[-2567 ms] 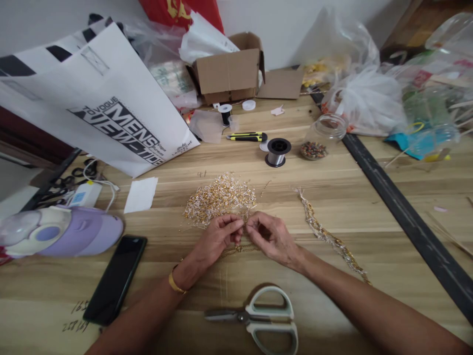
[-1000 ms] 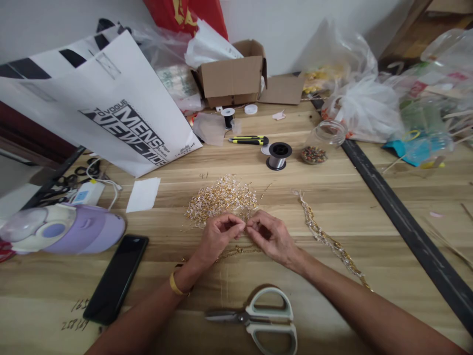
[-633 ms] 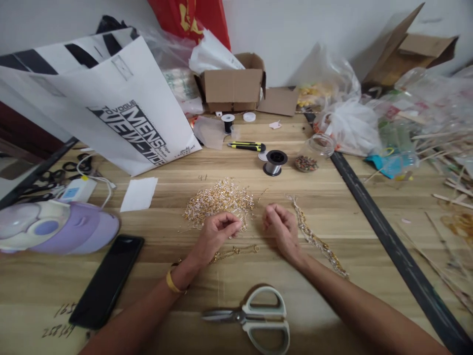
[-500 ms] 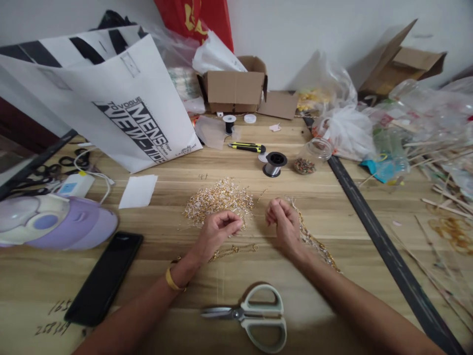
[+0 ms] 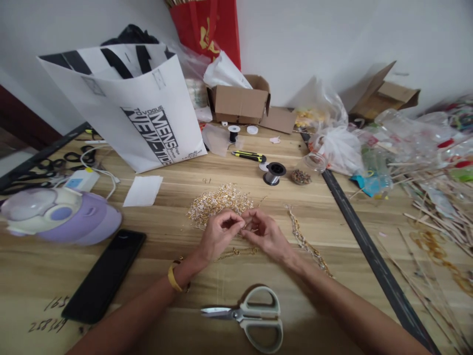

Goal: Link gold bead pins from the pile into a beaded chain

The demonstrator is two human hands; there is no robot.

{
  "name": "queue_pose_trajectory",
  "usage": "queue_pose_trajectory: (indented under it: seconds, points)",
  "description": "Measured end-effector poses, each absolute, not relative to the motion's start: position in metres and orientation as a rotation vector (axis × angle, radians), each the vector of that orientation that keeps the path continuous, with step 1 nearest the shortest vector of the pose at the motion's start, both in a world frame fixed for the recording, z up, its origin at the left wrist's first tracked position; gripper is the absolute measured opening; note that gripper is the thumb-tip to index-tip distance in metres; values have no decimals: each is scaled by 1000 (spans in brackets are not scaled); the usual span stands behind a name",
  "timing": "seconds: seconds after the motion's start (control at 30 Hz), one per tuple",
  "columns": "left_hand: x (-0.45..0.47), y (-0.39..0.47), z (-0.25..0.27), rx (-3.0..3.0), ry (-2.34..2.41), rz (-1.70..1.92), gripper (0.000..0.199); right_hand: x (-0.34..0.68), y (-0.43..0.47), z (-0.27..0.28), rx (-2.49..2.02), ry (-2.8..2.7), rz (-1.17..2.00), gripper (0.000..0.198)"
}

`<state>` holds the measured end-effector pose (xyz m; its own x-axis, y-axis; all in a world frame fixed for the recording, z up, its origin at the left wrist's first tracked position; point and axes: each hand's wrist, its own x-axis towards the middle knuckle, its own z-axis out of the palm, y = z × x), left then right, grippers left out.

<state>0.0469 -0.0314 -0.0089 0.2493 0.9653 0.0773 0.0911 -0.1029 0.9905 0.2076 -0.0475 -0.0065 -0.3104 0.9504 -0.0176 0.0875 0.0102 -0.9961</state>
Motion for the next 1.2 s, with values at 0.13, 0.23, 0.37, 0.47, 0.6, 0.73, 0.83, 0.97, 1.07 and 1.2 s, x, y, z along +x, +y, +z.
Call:
queue_pose_trajectory:
  seconds: [0.13,0.23,0.37,0.47,0.6,0.73,0.83,0.97,1.07,1.2]
  points:
    - [49,-30,-4,1532,1044,1044,10,208,-48,-14,-1130,-1481,1390,28]
    - [51,-30,-3,1530,1044,1023,10,212,-50,-16,-1171,-1497,1304,26]
    - [53,-32,-9,1550,1052,962,12,217,-55,-19,-1242,-1590,1124,19]
    - [52,-34,-15,1584,1062,959,12,217,-58,-21,-1251,-1635,1053,17]
    - [50,-35,-22,1655,1081,950,10,218,-60,-25,-1237,-1701,980,14]
    - [47,-35,-24,1705,1079,926,11,219,-61,-30,-1194,-1800,874,11]
    - [45,-35,-24,1735,1080,914,11,219,-60,-35,-1156,-1862,811,12]
    - [44,-33,-26,1786,1073,897,12,219,-58,-40,-1112,-1912,759,11]
    - [43,-31,-29,1813,1084,866,11,218,-56,-41,-1073,-1929,712,11]
    - [41,-28,-31,1844,1105,835,10,216,-53,-42,-1040,-1934,647,12]
